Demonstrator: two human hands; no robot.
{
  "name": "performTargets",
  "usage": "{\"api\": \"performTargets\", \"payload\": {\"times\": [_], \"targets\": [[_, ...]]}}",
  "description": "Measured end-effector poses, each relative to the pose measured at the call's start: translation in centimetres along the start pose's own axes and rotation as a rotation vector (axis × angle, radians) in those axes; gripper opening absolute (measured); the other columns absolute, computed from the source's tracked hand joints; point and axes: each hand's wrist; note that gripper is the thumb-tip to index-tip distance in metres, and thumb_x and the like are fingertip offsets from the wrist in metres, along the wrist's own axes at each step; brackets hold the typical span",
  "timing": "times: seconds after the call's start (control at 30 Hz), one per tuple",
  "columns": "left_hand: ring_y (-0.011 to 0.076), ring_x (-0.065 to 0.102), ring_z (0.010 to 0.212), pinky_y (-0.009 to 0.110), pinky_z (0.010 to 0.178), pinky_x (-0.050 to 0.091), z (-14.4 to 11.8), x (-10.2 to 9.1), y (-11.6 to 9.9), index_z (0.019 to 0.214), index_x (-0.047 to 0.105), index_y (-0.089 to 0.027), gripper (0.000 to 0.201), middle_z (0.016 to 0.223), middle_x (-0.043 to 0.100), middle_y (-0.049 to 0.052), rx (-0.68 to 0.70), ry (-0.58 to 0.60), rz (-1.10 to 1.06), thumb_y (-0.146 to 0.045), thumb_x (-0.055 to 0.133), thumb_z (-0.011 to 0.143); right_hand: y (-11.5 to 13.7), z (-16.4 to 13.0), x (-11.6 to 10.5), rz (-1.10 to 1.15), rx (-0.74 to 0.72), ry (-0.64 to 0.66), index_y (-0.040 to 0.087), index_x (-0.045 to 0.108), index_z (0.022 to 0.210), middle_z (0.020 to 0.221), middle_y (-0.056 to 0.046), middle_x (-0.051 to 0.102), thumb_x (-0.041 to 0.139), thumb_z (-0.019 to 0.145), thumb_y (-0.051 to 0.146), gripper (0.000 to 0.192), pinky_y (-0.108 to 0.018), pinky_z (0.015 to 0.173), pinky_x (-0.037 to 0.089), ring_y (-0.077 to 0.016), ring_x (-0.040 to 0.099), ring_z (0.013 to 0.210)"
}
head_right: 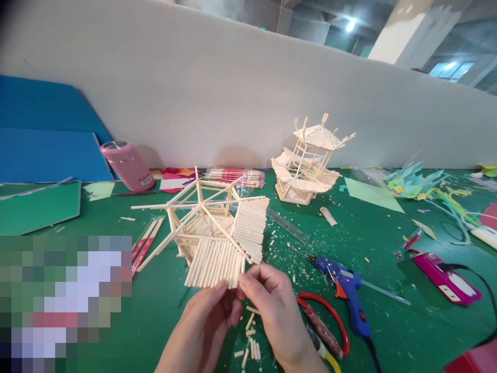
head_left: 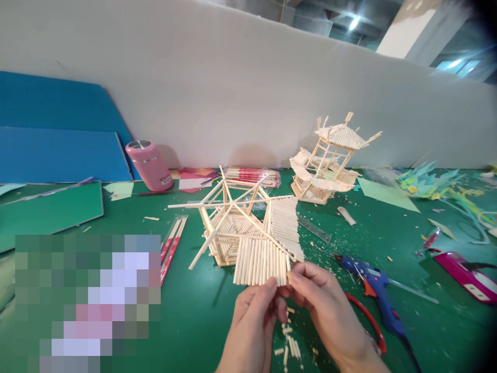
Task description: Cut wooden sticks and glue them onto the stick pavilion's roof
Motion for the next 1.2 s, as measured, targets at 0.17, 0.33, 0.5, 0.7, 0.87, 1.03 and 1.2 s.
{"api": "performTargets", "payload": {"times": [0.17, 0.33, 0.5, 0.7, 0.87, 1.03, 1.2], "targets": [[0.0132, 0.043, 0.055, 0.026, 0.057, 0.037, 0.03, 0.00, -0.08, 0.053, 0.062, -0.012, 0.025, 0.054, 0.055, 0.002, 0.002, -0.001, 0.014, -0.032, 0.067, 0.066, -0.15, 0.27, -0.12, 0.024, 0.014, -0.004, 0.017, 0.056, 0.059, 0.053, 0.005, 0.051, 0.063, 0.077, 0.032, 0.024, -0.016, 0.050, 0.034, -0.0054, 0.043, 0.050], [0.0131, 0.043, 0.055, 0.026, 0.058, 0.037, -0.04, -0.07, -0.02, 0.052, 0.062, -0.012, 0.026, 0.052, 0.054, 0.002, 0.004, 0.002, 0.013, -0.032, 0.067, 0.067, -0.24, 0.39, -0.03, 0.100, 0.038, 0.006, 0.017, 0.056, 0.058, 0.051, 0.005, 0.051, 0.065, 0.075, 0.033, 0.025, -0.018, 0.047, 0.037, -0.0065, 0.044, 0.047], [0.0129, 0.043, 0.056, 0.026, 0.059, 0.037, 0.02, -0.39, 0.15, 0.056, 0.065, -0.011, 0.025, 0.053, 0.054, 0.002, 0.020, 0.031, -0.007, -0.030, 0.064, 0.072, -0.28, 0.25, 0.04, 0.102, 0.054, -0.013, 0.017, 0.056, 0.058, 0.051, 0.004, 0.051, 0.067, 0.072, 0.034, 0.025, -0.019, 0.046, 0.036, -0.0068, 0.044, 0.046], [0.0137, 0.045, 0.058, 0.027, 0.063, 0.038, 0.06, -0.62, 0.39, 0.056, 0.064, -0.012, 0.027, 0.054, 0.055, 0.002, 0.027, 0.054, -0.012, -0.028, 0.059, 0.077, -0.43, 0.23, -0.13, 0.053, 0.048, 0.007, 0.017, 0.056, 0.060, 0.051, 0.005, 0.051, 0.062, 0.077, 0.033, 0.024, -0.019, 0.047, 0.032, -0.0066, 0.045, 0.047], [0.0140, 0.045, 0.058, 0.027, 0.062, 0.038, 0.13, -0.54, 0.31, 0.051, 0.060, -0.013, 0.029, 0.052, 0.054, 0.002, 0.024, 0.051, -0.009, -0.030, 0.061, 0.075, -0.39, 0.26, -0.04, 0.072, 0.035, 0.022, 0.017, 0.055, 0.058, 0.050, 0.005, 0.051, 0.062, 0.077, 0.031, 0.024, -0.019, 0.046, 0.032, -0.0064, 0.044, 0.046], [0.0138, 0.044, 0.057, 0.027, 0.060, 0.038, 0.00, -0.25, 0.12, 0.049, 0.059, -0.013, 0.030, 0.051, 0.053, 0.002, 0.018, 0.034, 0.005, -0.031, 0.063, 0.073, -0.23, 0.39, 0.06, 0.078, 0.046, 0.011, 0.017, 0.055, 0.057, 0.051, 0.005, 0.051, 0.063, 0.075, 0.032, 0.025, -0.019, 0.047, 0.035, -0.0070, 0.045, 0.047], [0.0140, 0.044, 0.056, 0.027, 0.060, 0.038, -0.03, -0.09, 0.03, 0.048, 0.059, -0.013, 0.029, 0.050, 0.052, 0.002, 0.015, 0.014, 0.014, -0.032, 0.065, 0.069, -0.26, 0.37, 0.03, 0.073, 0.049, -0.006, 0.017, 0.056, 0.057, 0.052, 0.004, 0.051, 0.066, 0.073, 0.033, 0.025, -0.019, 0.046, 0.036, -0.0068, 0.044, 0.048]]}}
Point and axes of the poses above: each hand's wrist, its own z-axis towards the middle knuckle, its own x-axis out of the palm, y = z × x
